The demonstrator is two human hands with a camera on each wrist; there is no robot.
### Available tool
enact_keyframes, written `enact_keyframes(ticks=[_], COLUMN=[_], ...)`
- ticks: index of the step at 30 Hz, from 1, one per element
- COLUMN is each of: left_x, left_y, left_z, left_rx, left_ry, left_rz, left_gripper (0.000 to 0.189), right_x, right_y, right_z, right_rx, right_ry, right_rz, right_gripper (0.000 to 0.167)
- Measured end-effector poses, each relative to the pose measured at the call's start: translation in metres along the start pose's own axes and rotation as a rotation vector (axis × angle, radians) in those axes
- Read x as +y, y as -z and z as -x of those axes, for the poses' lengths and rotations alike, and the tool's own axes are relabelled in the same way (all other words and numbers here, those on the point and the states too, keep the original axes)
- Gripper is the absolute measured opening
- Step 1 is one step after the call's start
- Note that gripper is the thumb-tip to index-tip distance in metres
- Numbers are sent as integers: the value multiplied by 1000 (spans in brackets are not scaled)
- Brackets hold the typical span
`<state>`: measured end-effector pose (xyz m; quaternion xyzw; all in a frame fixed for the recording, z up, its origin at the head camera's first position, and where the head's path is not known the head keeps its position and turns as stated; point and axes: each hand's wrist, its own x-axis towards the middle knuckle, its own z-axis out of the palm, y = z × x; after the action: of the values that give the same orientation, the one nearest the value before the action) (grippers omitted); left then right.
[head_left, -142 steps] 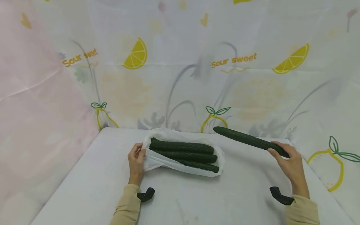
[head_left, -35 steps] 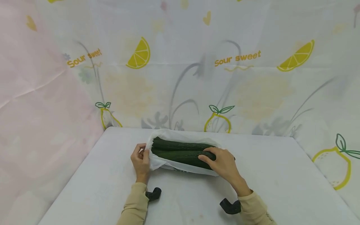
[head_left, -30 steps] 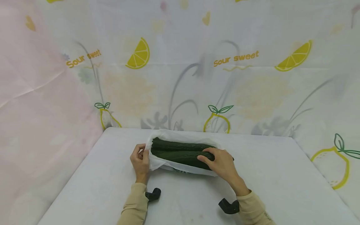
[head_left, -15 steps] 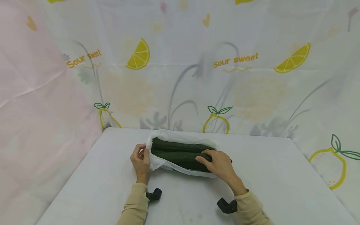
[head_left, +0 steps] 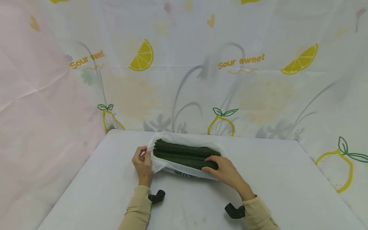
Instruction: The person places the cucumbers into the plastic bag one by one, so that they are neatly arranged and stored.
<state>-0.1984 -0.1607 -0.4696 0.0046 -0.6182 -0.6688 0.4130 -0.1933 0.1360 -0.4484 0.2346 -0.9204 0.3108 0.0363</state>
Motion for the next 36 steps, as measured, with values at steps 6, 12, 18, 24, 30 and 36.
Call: enact_keyframes(ticks=[6, 12, 18, 24, 30, 36], left_x=[-2, -2, -1, -2, -4, -6], left_y=[3, 1, 2, 2, 2, 2], left_z=[0, 1, 2, 1, 0, -1], left_rx=[-2, -9, 2, 1, 5, 13], left_ry=[-8, 3, -7, 1, -34, -29], left_rz=[-13, -37, -41, -19, -15, 8], left_gripper=[16, 16, 16, 17, 16, 16], right_x=[15, 31, 45, 50, 54, 51], right_y=[10, 30, 50, 53, 47, 45], right_z=[3, 12, 20, 19, 13, 10], right_rx=[-104, -194, -292, -215, -84, 45], right_ry=[127, 87, 94, 120, 97, 24], right_rz=[-65, -42, 0, 10, 32, 56], right_gripper=[42, 41, 39, 37, 40, 41])
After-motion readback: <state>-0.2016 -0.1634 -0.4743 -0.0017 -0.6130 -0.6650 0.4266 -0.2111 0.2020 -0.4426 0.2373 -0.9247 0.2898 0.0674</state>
